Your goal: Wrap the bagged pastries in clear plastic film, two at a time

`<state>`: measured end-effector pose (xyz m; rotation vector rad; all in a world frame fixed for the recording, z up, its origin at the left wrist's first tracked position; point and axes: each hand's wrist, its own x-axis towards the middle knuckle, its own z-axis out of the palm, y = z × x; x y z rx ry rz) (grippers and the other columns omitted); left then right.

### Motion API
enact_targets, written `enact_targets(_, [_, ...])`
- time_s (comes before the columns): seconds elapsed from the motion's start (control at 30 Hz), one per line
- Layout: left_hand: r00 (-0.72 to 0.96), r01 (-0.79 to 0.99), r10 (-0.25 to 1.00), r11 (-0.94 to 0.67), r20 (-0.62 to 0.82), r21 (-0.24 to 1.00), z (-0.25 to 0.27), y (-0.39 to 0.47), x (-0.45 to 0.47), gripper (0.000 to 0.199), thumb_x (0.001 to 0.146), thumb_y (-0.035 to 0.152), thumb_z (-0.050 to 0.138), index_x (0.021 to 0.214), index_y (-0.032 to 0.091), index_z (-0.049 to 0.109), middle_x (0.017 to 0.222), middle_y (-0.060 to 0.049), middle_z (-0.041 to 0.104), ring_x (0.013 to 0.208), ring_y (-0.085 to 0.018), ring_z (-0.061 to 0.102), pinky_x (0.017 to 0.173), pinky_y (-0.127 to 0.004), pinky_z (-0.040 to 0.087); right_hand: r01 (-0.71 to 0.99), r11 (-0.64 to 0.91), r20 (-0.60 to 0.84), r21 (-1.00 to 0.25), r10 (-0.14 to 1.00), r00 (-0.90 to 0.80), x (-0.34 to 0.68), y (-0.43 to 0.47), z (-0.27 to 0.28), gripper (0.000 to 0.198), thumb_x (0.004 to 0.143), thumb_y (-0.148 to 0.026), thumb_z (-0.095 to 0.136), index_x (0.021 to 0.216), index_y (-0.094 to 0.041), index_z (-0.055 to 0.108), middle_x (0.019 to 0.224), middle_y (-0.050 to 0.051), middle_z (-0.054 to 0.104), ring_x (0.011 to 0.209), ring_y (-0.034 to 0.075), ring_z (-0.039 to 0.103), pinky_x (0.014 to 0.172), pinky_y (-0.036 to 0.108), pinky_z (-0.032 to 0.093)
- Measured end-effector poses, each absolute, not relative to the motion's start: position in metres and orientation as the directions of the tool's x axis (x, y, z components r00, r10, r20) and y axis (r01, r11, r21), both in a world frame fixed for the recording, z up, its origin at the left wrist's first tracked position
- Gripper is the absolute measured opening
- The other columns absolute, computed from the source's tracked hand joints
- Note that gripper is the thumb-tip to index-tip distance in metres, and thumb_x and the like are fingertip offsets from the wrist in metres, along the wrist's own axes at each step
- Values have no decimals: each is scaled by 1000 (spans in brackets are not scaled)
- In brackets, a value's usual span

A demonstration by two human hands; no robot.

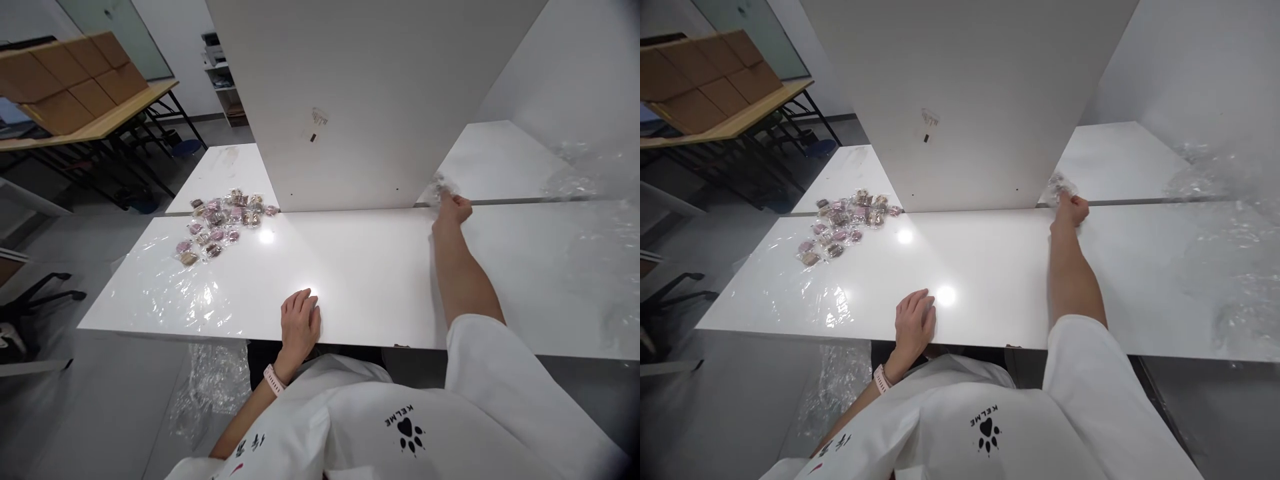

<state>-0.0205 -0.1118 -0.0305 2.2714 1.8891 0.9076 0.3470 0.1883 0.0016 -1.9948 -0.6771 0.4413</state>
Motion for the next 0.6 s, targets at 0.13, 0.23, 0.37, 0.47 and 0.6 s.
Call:
enact_targets(0.13, [66,900,911,-231,407,371,-30,-111,-21,20,94,17,54,113,20,62,125,-10,66,118,-27,56,100,-45,44,442,-475,57,-761,630,774,342,197,-20,23,90,-32,63,95,-10,64,117,18,61,113,23,42,100,45,27])
enact_targets(0.23, [67,904,911,-228,407,361,-31,-111,-21,21,94,17,55,113,20,63,126,-10,66,117,-27,57,100,-45,44,515,-488,86,-704,662,745,353,194,-30,28,87,-38,66,95,-11,66,122,19,58,114,23,39,100,44,24])
enact_targets(0.37, [61,906,909,-224,411,360,-32,-110,-21,21,93,17,55,112,21,63,125,-10,66,118,-28,57,101,-45,44,566,-468,103,-678,702,704,367,192,-31,41,86,-44,64,100,-6,66,120,20,60,113,23,40,98,43,25])
enact_targets(0.47, [59,903,912,-222,406,368,-32,-110,-21,21,93,18,55,112,21,64,125,-10,66,118,-27,57,101,-46,44,561,-477,151,-677,655,740,385,181,-27,53,94,-41,52,127,0,55,136,30,49,130,27,32,103,49,20])
enact_targets(0.6, [65,899,915,-227,399,374,-33,-111,-22,21,94,18,54,113,21,64,126,-10,66,118,-27,57,101,-45,44,507,-614,297,-605,417,859,447,134,-33,57,98,-24,43,148,1,34,157,40,10,148,33,5,104,66,6])
